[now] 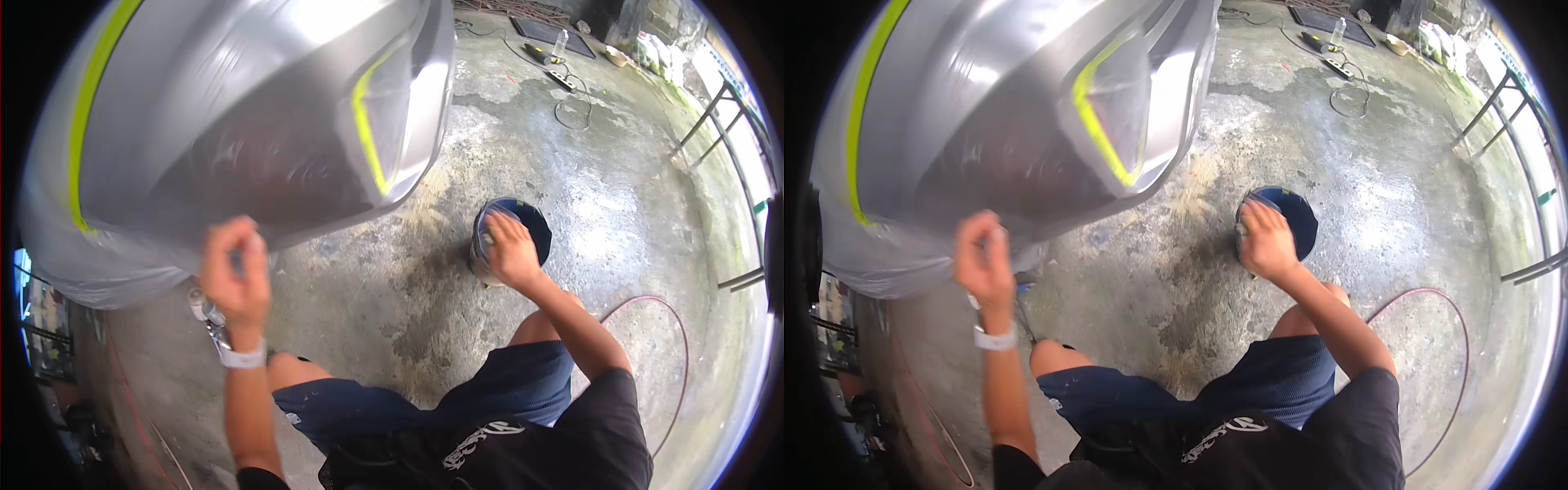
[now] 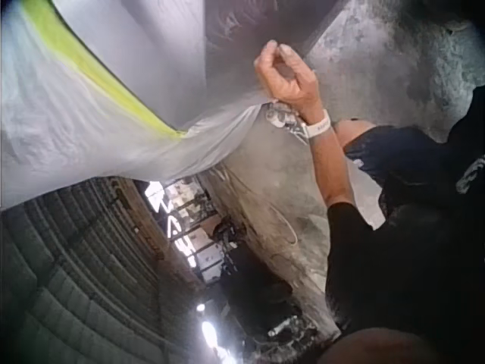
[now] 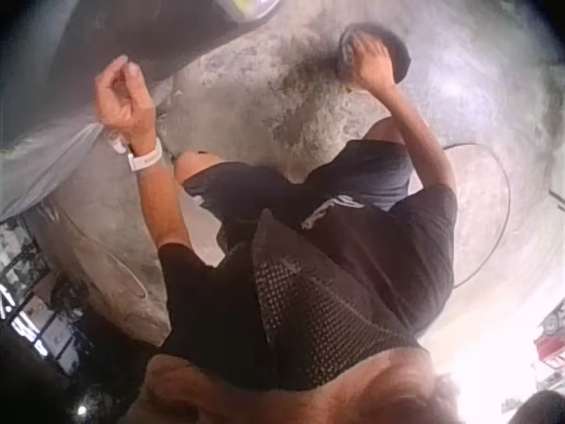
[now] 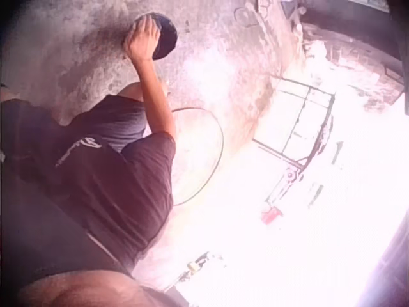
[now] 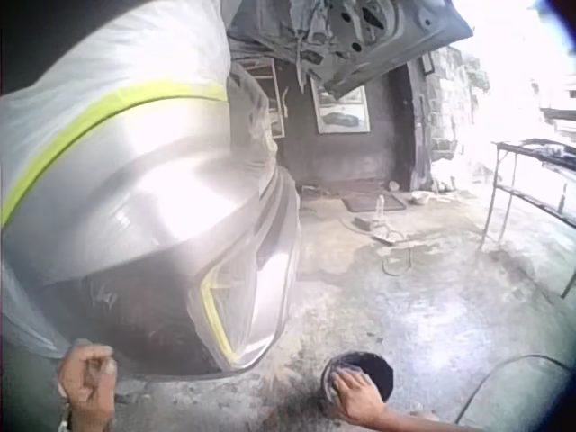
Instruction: Wet sanding the surface of a car bumper in preparation for painting.
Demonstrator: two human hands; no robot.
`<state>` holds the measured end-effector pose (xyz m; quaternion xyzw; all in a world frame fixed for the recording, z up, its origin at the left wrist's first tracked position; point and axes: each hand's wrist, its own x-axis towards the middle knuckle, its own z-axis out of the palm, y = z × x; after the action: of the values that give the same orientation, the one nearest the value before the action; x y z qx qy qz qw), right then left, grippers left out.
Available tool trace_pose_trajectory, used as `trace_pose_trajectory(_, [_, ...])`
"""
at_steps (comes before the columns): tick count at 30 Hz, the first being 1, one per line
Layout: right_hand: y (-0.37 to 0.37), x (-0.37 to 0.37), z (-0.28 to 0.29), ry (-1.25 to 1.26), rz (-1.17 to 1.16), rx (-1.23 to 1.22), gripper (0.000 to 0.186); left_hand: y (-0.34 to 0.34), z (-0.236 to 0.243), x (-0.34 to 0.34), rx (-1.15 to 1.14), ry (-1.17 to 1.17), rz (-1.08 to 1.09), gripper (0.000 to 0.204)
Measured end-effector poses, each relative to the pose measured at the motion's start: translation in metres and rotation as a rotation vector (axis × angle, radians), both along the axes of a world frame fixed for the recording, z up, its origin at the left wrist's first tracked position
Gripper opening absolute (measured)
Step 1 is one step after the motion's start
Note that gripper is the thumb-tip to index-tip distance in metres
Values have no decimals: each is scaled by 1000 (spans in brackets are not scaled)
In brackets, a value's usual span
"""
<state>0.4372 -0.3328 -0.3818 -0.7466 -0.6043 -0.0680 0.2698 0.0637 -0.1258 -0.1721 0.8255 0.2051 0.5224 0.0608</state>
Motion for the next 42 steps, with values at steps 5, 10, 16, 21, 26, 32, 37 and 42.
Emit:
trace_pose_trajectory(5, [-9,101,-105,74,-231,-614,48,27,148,109,600,-68,-88,23])
trace_pose_trajectory(10, [42,140,-228,163,-7,-889,54,22,160,145,801,158,88,33])
trace_pose_trajectory(16, [58,120,-289,248,365,-1265,57,27,160,141,752,129,67,43])
trace_pose_trajectory(21, [47,131,-229,292,388,-1224,47,26,162,139,710,112,23,38])
trace_pose_trajectory(26, [15,148,-132,1202,-376,-691,28,28,164,140,680,-2,-60,29])
trace_pose_trajectory(32, [-13,83,-90,417,-172,-838,46,24,177,140,730,131,-107,21])
trace_pose_trajectory(37, [4,75,5,660,-461,-250,34,26,178,139,774,180,-94,21])
trace_pose_trajectory(42, [80,34,214,524,172,540,52,30,172,138,813,130,-47,22])
